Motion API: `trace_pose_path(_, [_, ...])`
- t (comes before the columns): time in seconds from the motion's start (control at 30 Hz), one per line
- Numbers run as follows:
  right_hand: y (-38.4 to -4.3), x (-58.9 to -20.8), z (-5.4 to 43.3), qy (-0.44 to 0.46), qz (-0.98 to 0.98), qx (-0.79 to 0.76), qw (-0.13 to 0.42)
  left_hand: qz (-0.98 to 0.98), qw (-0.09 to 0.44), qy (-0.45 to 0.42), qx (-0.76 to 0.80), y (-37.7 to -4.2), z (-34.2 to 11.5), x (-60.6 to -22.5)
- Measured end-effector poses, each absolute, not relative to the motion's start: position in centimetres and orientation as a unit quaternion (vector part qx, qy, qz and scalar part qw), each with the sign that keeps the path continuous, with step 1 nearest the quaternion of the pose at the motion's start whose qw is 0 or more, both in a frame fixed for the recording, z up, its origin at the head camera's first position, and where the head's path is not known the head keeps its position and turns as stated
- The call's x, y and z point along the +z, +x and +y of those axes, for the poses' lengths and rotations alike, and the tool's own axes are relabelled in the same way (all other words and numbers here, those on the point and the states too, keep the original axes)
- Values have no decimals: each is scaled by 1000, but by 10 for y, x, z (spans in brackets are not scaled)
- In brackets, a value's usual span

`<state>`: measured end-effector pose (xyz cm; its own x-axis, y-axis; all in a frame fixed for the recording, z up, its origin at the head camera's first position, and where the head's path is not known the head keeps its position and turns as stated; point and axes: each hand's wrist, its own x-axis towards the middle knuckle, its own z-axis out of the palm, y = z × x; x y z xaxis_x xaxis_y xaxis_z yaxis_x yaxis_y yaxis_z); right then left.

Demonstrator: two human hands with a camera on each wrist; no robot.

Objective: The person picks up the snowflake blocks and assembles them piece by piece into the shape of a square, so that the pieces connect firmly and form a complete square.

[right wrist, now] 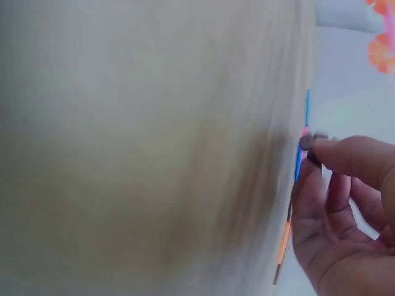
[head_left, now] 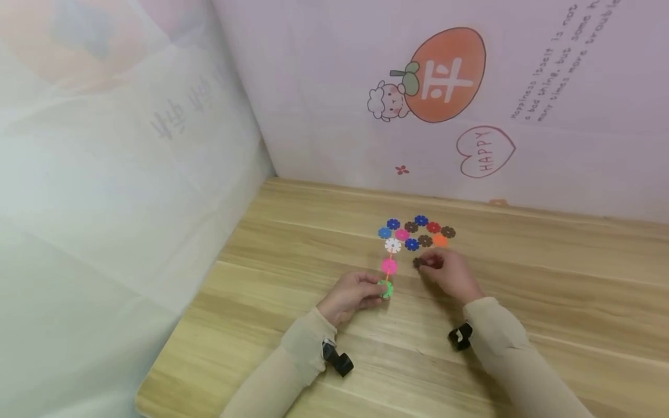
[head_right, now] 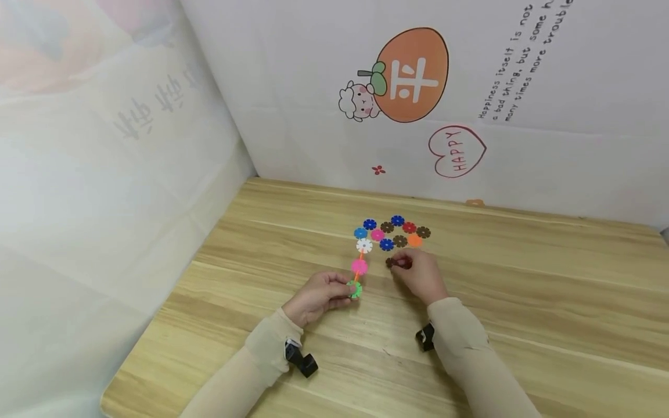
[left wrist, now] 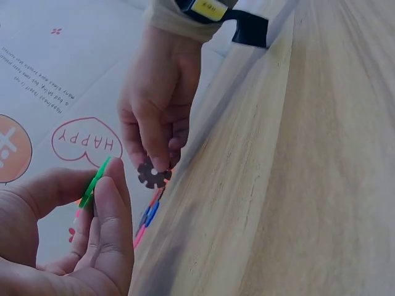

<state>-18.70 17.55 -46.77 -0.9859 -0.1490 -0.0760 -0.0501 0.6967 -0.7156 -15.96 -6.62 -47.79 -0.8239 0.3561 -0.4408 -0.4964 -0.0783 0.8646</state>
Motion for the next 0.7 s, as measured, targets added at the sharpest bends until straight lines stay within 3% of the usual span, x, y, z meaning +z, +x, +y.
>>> trace_pose_path(0.23, [-150,-462,178,-46,900,-430,51,612,291,-48,734,-161,-62,-474])
trace_pose_path(0.43, [-123,-458,170,-67,888,-455,0,611,296,-43,733,-161,-59,-471])
trace_pose_path(0.7, [-108,-458,160,-79,873,-480,-24,598,307,-34,739,-159,-55,-471])
